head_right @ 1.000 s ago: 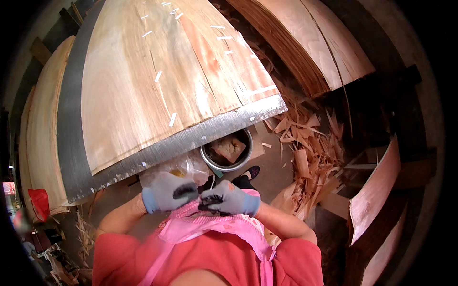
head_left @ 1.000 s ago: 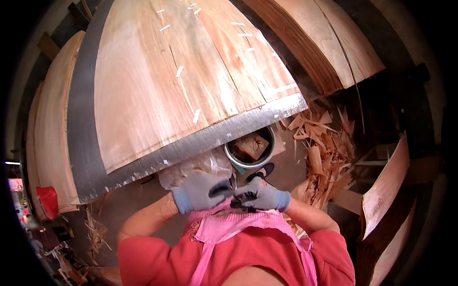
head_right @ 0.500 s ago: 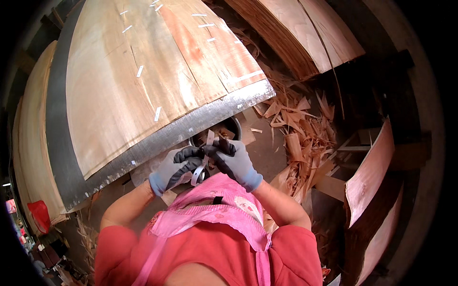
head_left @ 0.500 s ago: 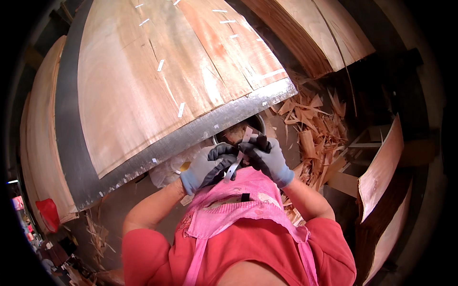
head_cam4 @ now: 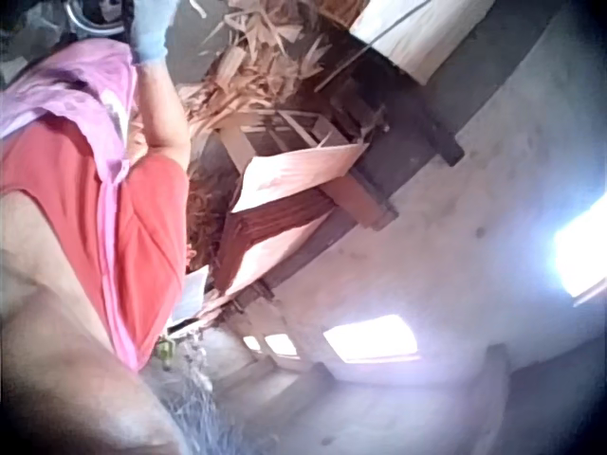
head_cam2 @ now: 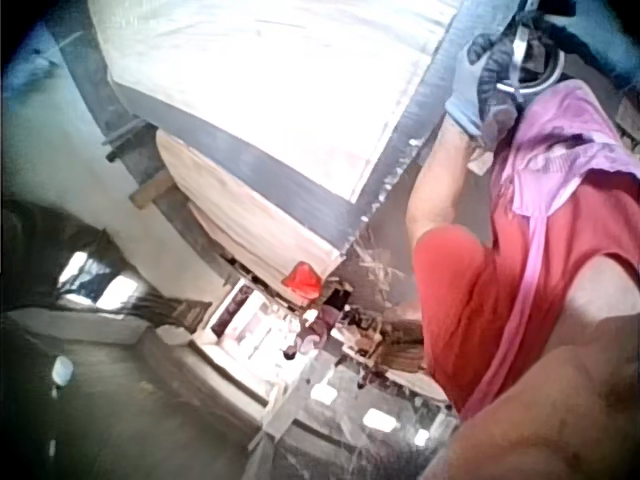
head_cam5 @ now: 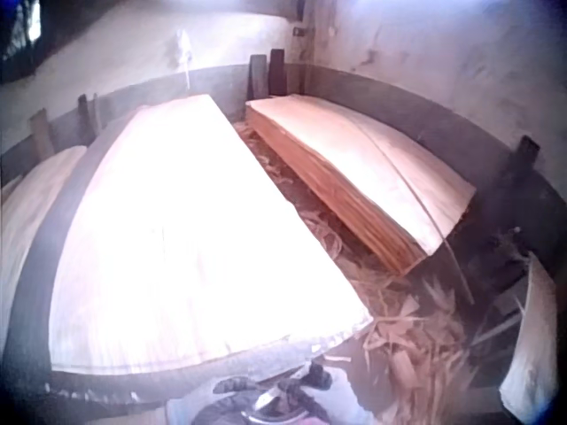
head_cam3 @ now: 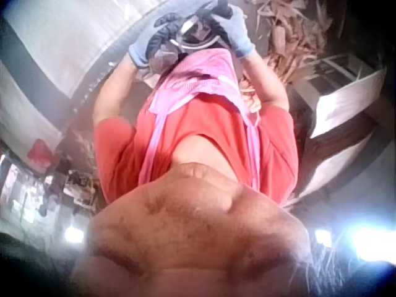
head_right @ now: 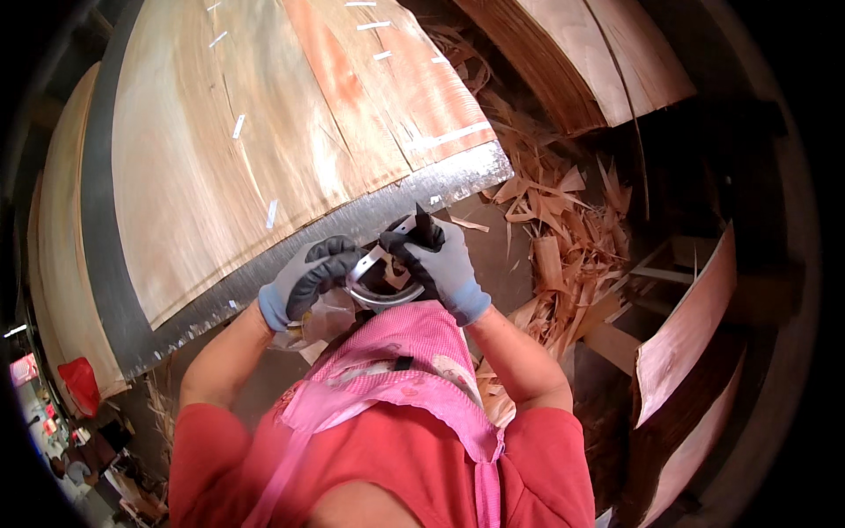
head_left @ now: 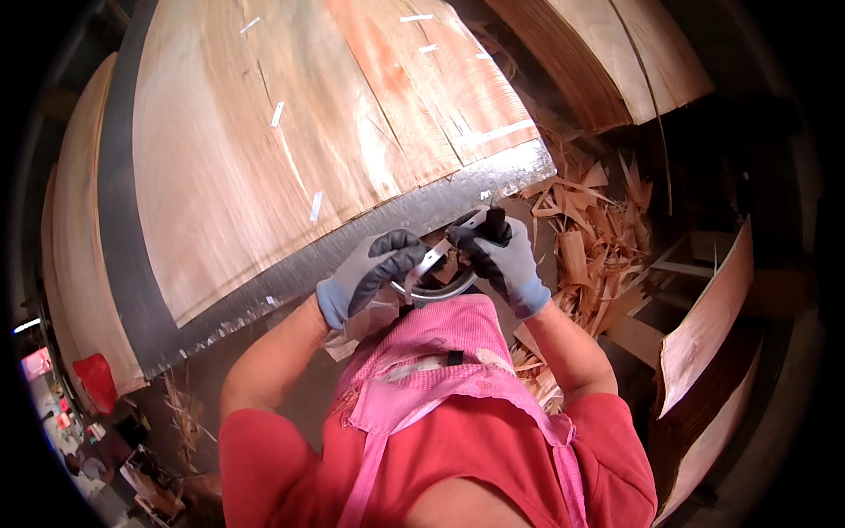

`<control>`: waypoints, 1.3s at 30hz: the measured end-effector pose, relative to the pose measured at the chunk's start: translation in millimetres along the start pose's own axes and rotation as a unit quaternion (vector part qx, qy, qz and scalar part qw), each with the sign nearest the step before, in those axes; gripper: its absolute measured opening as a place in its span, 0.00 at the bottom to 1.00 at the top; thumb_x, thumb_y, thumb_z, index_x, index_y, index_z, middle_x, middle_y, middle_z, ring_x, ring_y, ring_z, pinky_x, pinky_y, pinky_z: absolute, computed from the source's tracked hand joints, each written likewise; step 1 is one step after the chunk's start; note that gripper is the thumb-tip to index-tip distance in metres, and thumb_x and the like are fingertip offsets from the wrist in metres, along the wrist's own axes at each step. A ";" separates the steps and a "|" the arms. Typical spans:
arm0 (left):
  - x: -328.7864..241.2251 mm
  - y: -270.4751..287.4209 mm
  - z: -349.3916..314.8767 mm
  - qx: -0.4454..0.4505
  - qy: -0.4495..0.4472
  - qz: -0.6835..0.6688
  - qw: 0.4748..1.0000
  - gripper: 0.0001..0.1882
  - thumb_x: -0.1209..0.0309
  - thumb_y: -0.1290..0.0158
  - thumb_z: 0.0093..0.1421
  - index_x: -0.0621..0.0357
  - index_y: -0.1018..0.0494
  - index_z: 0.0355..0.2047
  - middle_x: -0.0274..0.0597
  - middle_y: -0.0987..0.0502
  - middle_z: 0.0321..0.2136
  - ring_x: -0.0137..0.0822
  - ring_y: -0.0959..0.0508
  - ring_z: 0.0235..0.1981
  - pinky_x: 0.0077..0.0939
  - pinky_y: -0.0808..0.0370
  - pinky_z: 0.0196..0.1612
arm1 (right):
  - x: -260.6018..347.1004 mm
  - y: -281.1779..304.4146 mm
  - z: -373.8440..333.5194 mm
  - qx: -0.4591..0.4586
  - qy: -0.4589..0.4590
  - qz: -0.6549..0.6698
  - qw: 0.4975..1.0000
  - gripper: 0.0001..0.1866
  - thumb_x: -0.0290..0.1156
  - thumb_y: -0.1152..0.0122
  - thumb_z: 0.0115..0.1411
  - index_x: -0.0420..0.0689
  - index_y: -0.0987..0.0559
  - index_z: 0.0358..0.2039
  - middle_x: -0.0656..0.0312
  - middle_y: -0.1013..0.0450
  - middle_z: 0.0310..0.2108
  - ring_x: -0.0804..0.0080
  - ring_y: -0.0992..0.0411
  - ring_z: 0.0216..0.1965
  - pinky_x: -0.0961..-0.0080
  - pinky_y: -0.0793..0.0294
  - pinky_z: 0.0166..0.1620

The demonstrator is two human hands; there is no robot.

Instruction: The person tapes together thin sheets of wood veneer, using a small hand-held blade to trim excess tape and wood slivers, and applying strips of white tape to secure the wood sheets together.

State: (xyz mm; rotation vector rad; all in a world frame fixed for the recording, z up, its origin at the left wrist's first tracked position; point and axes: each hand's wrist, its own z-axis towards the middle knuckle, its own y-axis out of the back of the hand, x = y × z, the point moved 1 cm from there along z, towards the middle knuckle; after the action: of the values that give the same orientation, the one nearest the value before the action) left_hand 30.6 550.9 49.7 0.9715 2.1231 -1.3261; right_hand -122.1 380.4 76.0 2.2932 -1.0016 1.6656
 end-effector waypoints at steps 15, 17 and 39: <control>-43.0 24.6 81.8 -0.201 -0.018 0.102 0.974 0.14 0.62 0.44 0.64 0.62 0.22 0.39 0.43 0.19 0.28 0.29 0.20 0.20 0.23 0.21 0.25 | 3.8 80.9 90.2 -0.134 0.223 -0.169 0.951 0.09 0.17 0.43 0.60 0.35 0.21 0.41 0.60 0.21 0.31 0.78 0.27 0.26 0.80 0.27 0.31; -53.3 22.4 95.5 -0.198 0.005 0.130 0.972 0.14 0.62 0.44 0.64 0.62 0.22 0.40 0.43 0.19 0.28 0.30 0.20 0.19 0.21 0.22 0.22 | 11.8 89.2 93.6 -0.169 0.272 -0.372 0.871 0.13 0.19 0.42 0.60 0.39 0.23 0.46 0.53 0.22 0.34 0.69 0.23 0.31 0.75 0.24 0.37; -49.1 34.5 145.2 -0.228 0.048 0.148 0.961 0.16 0.59 0.42 0.62 0.63 0.23 0.30 0.43 0.23 0.20 0.34 0.23 0.13 0.25 0.29 0.13 | 23.1 53.8 205.3 -0.095 0.442 -0.556 0.697 0.31 0.25 0.38 0.52 0.52 0.30 0.59 0.60 0.26 0.42 0.58 0.29 0.42 0.64 0.27 0.45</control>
State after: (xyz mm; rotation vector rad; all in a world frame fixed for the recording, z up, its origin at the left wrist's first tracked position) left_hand 90.1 414.2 0.3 1.1071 2.1131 -0.6187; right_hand 14.0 232.4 4.4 1.0877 0.3961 1.5289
